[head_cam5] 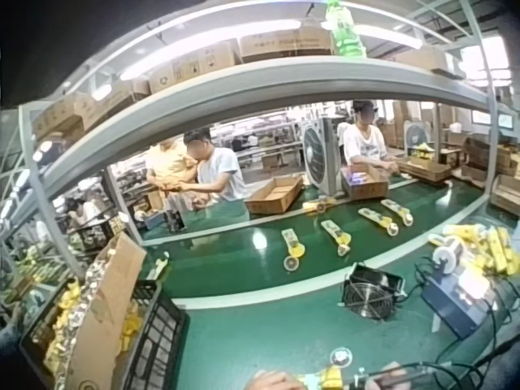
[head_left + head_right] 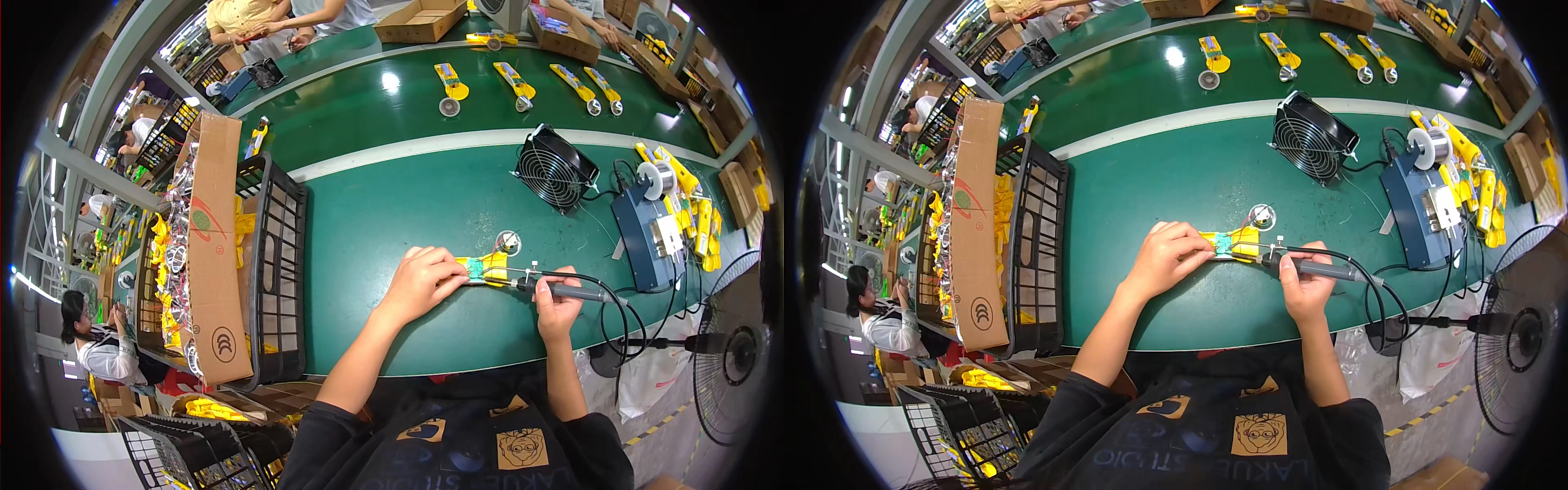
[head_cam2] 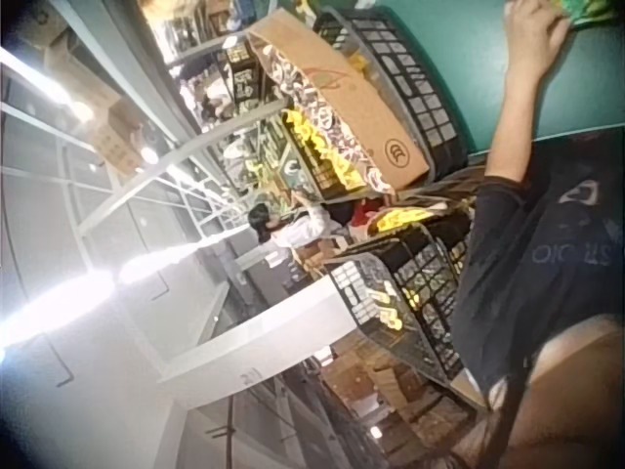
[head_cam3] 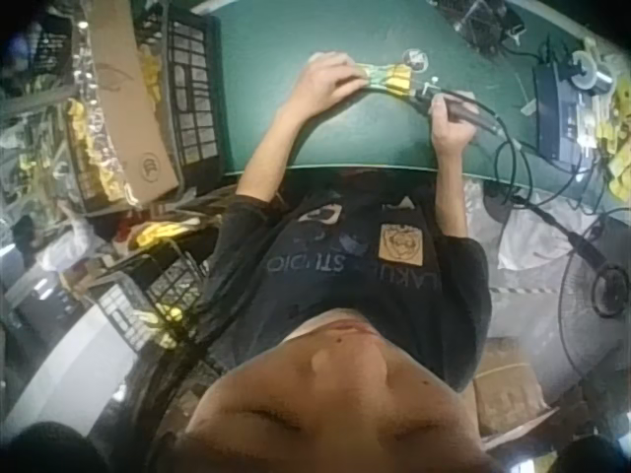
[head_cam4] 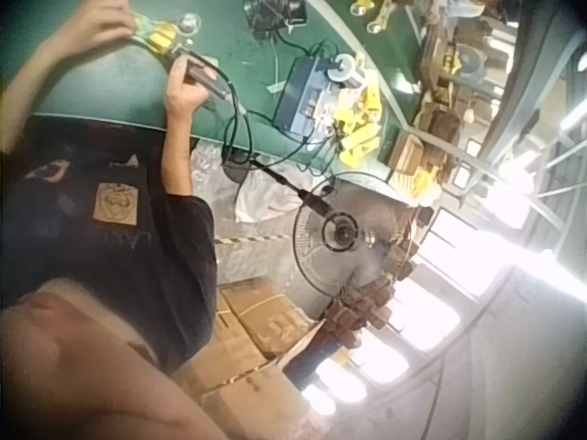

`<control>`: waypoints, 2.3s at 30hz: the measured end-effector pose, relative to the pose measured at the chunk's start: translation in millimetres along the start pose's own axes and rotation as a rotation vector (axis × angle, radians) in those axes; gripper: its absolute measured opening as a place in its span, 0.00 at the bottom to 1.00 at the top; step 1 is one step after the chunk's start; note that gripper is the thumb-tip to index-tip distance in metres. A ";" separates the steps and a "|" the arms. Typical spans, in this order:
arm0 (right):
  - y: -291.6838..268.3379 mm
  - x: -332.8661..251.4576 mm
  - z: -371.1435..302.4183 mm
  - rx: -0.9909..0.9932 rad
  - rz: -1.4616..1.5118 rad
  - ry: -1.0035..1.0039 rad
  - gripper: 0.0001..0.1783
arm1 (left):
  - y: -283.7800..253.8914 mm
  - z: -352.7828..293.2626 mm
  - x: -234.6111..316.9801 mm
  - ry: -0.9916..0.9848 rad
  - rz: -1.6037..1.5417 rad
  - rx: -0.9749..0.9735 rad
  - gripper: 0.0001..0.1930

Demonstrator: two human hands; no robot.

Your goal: The person assembles flashlights on a factory line by placing electronic components into casings, soldering the connections using a soldering iron, and setting the assembled flashlights onto a conveyor belt.

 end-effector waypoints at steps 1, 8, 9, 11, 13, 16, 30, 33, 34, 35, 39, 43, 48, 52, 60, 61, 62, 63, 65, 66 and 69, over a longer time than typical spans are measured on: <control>0.2 0.1 0.3 -0.005 -0.011 -0.014 0.04 | 0.5 -0.2 -1.0 0.002 0.000 0.002 0.04; -0.5 0.9 0.4 -0.010 0.002 -0.030 0.05 | 0.9 -0.3 -0.8 -0.004 0.007 -0.002 0.04; -0.7 1.4 0.8 -0.012 -0.008 -0.032 0.05 | 1.0 -0.1 -0.7 -0.004 0.007 -0.002 0.04; -1.0 2.0 0.7 -0.014 -0.018 -0.034 0.05 | 0.9 0.1 -0.6 0.003 0.005 0.006 0.04; -0.8 2.0 0.5 -0.013 -0.011 -0.029 0.05 | 1.6 0.2 -1.0 0.003 0.001 0.008 0.04; 0.8 -1.4 0.9 -0.015 -0.022 -0.030 0.05 | 1.4 0.2 -0.7 0.000 -0.002 0.010 0.04; -2.9 -7.1 -1.6 0.034 -0.048 -0.129 0.06 | 2.3 0.2 -2.0 0.003 -0.006 0.018 0.04; -5.8 -13.8 -4.1 0.102 -0.082 -0.151 0.06 | 2.2 -0.2 -2.6 0.004 -0.001 0.013 0.04; -7.4 -15.1 -6.5 0.135 -0.103 -0.161 0.06 | 1.5 0.0 -2.0 0.009 -0.005 0.018 0.04; -14.4 -13.1 -11.6 0.116 -0.020 -0.102 0.07 | 0.7 0.3 -1.2 0.015 -0.008 0.023 0.04; -27.4 -8.7 -22.5 0.197 -0.035 -0.086 0.06 | -2.2 0.9 -0.2 -0.021 -0.028 -0.012 0.04; -33.1 -8.4 -28.3 0.271 -0.028 -0.036 0.06 | -2.8 -1.2 -3.6 0.012 -0.028 -0.011 0.06; -34.0 -8.1 -28.9 0.304 -0.020 -0.043 0.06 | -17.8 0.3 -0.9 -0.012 -0.050 0.066 0.09; -33.6 -6.8 -29.6 0.307 -0.032 -0.035 0.07 | -30.6 -12.2 -10.8 -0.128 -0.318 0.060 0.10; -35.1 -14.1 -27.5 0.357 0.007 -0.095 0.06 | -31.4 -17.3 -17.1 -0.181 -0.610 -0.049 0.08; -36.0 -13.9 -27.3 0.363 0.006 -0.110 0.06 | -30.6 -18.1 -19.5 -0.207 -0.606 -0.071 0.07; -36.8 -13.9 -27.3 0.369 0.006 -0.125 0.05 | -29.7 -17.9 -20.6 -0.208 -0.607 -0.069 0.07; -37.4 -14.1 -27.2 0.367 0.005 -0.125 0.05 | -28.0 -17.1 -21.5 -0.200 -0.558 -0.087 0.07; -38.4 -14.4 -27.2 0.372 0.027 -0.098 0.05 | -26.6 -15.8 -19.4 -0.192 -0.510 -0.103 0.07; -38.8 -14.6 -27.1 0.373 0.026 -0.099 0.05 | -28.3 -13.5 -14.8 -0.173 -0.428 -0.096 0.06; -40.0 -13.0 -27.0 0.374 0.038 -0.087 0.05 | -26.9 -12.9 -12.3 -0.164 -0.345 -0.082 0.06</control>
Point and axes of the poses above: each hand's wrist, its own z-axis towards the middle knuckle, its own y-axis out of the palm, x = y × z, the point moved 2 cm from there along z, towards the middle knuckle, and after that the axes turned 8 degrees about -x, right-handed, at the moved point
